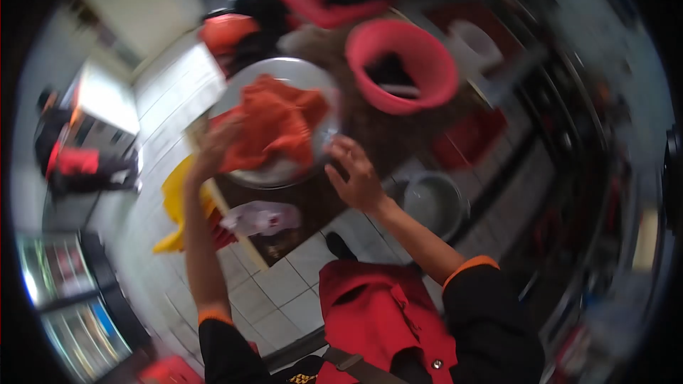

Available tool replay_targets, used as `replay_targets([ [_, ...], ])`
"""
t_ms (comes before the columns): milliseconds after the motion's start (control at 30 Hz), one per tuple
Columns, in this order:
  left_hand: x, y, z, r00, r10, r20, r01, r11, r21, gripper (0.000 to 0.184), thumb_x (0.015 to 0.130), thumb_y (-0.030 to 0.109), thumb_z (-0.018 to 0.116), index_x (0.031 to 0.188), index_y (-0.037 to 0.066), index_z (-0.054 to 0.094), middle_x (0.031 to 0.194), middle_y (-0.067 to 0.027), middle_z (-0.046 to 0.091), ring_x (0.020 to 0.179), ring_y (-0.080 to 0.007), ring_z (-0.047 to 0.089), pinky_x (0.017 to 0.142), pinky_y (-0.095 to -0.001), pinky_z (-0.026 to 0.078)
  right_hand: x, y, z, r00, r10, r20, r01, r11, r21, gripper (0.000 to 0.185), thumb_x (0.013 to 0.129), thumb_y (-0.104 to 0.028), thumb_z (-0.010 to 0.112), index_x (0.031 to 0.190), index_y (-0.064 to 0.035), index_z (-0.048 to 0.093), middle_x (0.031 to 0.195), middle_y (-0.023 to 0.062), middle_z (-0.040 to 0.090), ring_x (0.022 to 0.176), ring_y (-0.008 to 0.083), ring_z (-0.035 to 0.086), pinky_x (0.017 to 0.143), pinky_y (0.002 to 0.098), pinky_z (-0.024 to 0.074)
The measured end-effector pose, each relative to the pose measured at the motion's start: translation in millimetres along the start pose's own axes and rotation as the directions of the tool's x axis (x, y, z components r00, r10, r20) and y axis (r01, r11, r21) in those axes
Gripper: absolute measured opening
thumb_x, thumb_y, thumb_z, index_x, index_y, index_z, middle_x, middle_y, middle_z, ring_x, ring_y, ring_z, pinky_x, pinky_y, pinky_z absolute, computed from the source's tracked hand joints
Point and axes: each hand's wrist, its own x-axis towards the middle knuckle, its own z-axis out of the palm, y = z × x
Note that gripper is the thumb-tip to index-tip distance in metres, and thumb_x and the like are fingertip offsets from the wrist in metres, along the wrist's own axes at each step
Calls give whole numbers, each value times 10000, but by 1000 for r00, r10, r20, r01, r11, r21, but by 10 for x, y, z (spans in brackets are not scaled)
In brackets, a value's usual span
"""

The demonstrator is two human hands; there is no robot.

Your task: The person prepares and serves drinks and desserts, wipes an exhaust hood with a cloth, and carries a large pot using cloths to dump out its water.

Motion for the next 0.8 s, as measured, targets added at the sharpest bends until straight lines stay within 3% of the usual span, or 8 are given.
replay_targets([
  [33,-455,-209,-102,898,-438,-35,430,893,-136,336,908,77,366,1212,4,486,1224,-146,489,1106,-193,480,922,-289,402,-374,38,-237,996,84,9,-84,996,20,281,786,-111,586,1063,-72,558,1105,149,516,1000,310,533,829,360,453],
  [100,-434,1305,-633,752,-580,-313,483,809,-337,347,908,152,380,1185,-6,516,1156,-134,536,1041,-181,503,891,-296,399,-1178,282,-653,938,346,32,-346,938,11,263,788,-98,588,1046,-53,570,994,137,560,934,282,567,778,335,466],
  [167,-427,2125,-699,768,-68,-637,301,916,266,365,905,215,385,1121,-21,562,1135,-119,562,1085,-251,487,956,-337,353,-2364,729,-964,757,646,96,-634,763,-129,253,795,-134,577,1030,-40,584,959,145,588,885,277,595,751,341,475],
  [233,-737,2534,-486,574,-86,-814,-108,978,-180,333,881,185,391,989,-38,612,1057,-169,578,971,-255,531,892,-339,401,-3653,1097,-1313,532,817,224,-664,566,-488,341,782,-283,589,1014,-32,600,1003,152,611,906,291,596,786,378,470],
  [300,-581,2904,-41,752,-99,-652,-490,576,-654,303,856,163,410,845,-56,619,858,-174,613,771,-260,581,736,-349,478,-4141,956,-1685,253,960,119,-846,280,-454,341,770,-277,610,1010,-34,603,903,131,643,837,250,627,724,347,493],
  [433,138,3074,1509,980,-182,83,157,439,-885,293,872,175,458,931,-81,587,861,-168,613,768,-193,599,662,-288,472,-4948,1237,-2100,-135,990,27,-991,-135,3,301,731,-291,641,954,-89,648,795,101,665,709,184,649,714,303,491],
  [600,461,2468,4002,618,-595,514,776,359,-519,268,867,183,514,1083,33,568,1000,-69,605,845,-163,589,753,-284,453,-5765,2165,-2445,-8,991,-135,-989,-28,-142,280,766,-289,585,931,-70,644,880,126,654,829,271,628,750,351,483],
  [800,-76,1140,6495,459,-681,570,883,421,-209,319,899,272,448,1084,50,584,1032,-104,623,960,-187,581,841,-315,430,-6286,4073,-2839,221,912,-345,-926,86,-366,209,802,-182,523,954,-78,622,905,154,627,873,335,589,767,408,471],
])
